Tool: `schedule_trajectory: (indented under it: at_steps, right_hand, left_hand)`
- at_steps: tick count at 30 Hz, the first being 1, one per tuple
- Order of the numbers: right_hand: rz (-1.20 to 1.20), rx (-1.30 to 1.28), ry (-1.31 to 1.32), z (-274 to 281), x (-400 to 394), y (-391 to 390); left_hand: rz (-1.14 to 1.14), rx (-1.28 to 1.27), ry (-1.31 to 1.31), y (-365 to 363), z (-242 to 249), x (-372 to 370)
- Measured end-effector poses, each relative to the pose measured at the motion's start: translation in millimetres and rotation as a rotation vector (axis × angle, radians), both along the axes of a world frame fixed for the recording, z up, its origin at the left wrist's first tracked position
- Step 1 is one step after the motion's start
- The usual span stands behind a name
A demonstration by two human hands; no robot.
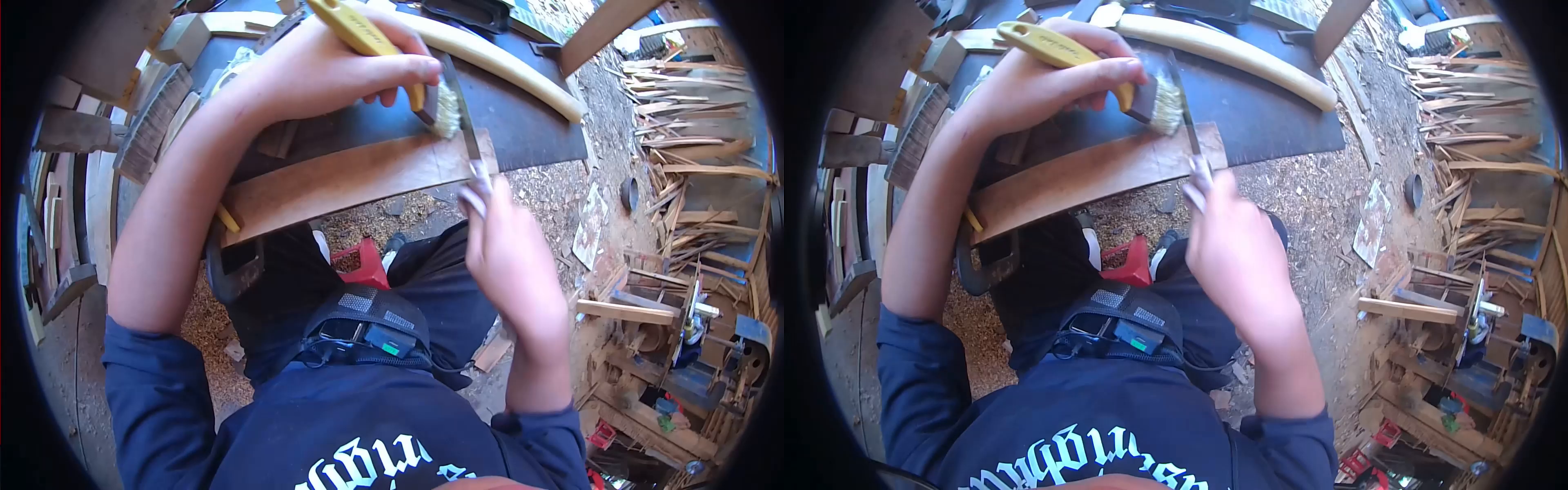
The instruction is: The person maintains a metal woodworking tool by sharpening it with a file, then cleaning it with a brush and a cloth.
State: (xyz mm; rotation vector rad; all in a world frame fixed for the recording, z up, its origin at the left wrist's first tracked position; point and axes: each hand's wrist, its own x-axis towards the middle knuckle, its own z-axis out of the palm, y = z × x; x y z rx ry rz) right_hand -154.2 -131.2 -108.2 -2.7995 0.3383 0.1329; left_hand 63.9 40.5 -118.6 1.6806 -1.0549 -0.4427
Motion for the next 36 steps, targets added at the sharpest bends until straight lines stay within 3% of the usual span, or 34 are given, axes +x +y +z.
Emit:
schedule_trajectory:
  at_steps: [6, 13, 17, 23, 27, 32, 36]
  right_hand:
    - [-0.088, 0.010, 0.048, -1.6, -44.1, 14.3]
    - [-0.038, -0.092, 0.034, -2.3, -8.4, 5.2]
    - [-0.094, -0.008, 0.068, -3.4, -63.0, 11.4]
    - [-0.066, -0.074, -0.033, -12.0, -7.0, 6.4]
    - [-0.090, -0.011, 0.057, -1.8, -59.1, 17.3]
    - [-0.080, 0.042, -0.033, -17.4, -7.8, 2.0]
    - [-0.102, 0.023, -0.095, -19.6, -49.8, 18.3]
  left_hand:
    - [0.012, -0.017, 0.029, 1.8, -2.5, -2.1]
    - [0.024, -0.002, 0.035, -0.7, -3.1, -2.1]
    - [0.004, 0.000, 0.036, -0.1, 0.7, -4.6]
    - [0.015, 0.055, -0.055, 1.3, 0.9, -3.4]
    - [0.007, 0.015, -0.021, 1.9, -2.5, -5.8]
    - [0.013, -0.010, -0.085, -0.5, -5.0, -5.4]
    - [0.016, 0.020, -0.005, 1.5, 0.4, -9.0]
